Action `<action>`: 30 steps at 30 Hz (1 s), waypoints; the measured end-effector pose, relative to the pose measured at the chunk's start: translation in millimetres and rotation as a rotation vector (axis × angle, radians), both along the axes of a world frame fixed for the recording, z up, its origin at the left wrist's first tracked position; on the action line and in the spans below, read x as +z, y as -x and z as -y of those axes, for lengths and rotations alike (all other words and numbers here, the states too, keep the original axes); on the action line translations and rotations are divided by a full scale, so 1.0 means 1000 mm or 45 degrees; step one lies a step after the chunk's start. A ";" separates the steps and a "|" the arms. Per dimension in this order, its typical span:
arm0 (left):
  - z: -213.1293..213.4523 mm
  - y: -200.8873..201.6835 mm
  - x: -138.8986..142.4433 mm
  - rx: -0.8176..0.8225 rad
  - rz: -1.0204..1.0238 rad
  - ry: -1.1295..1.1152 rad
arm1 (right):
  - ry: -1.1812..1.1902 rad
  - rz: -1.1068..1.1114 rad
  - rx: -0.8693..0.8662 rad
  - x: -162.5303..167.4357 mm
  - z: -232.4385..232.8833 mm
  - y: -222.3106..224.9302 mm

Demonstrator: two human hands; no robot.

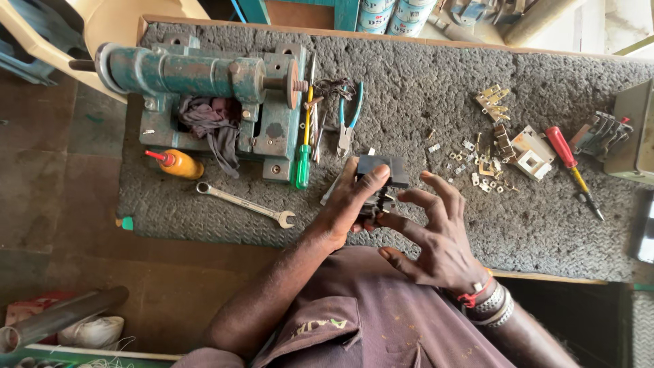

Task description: The person applies lubricant to a small metal component, then assembles multiple metal plates and small parts into a compact electrical assembly. They repeatedly insert and adjust components, using hands to align and press parts together on a workbench.

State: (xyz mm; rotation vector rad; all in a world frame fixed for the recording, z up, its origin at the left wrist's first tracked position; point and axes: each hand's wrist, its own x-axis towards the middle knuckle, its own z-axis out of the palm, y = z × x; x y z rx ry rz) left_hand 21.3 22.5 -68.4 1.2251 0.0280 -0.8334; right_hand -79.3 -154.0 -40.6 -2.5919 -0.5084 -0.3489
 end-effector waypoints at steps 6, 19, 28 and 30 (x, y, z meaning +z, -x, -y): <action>0.004 0.000 -0.002 -0.069 -0.007 -0.030 | -0.452 -0.049 0.150 -0.032 0.013 -0.002; -0.004 -0.006 -0.009 0.089 -0.010 -0.014 | -0.813 -0.259 -0.009 -0.041 0.020 -0.013; -0.103 0.005 -0.013 0.517 -0.246 0.086 | -1.612 -1.010 -0.141 -0.088 0.002 -0.100; -0.110 0.016 -0.020 0.621 -0.314 0.120 | -1.901 -1.151 -0.056 -0.096 -0.007 -0.115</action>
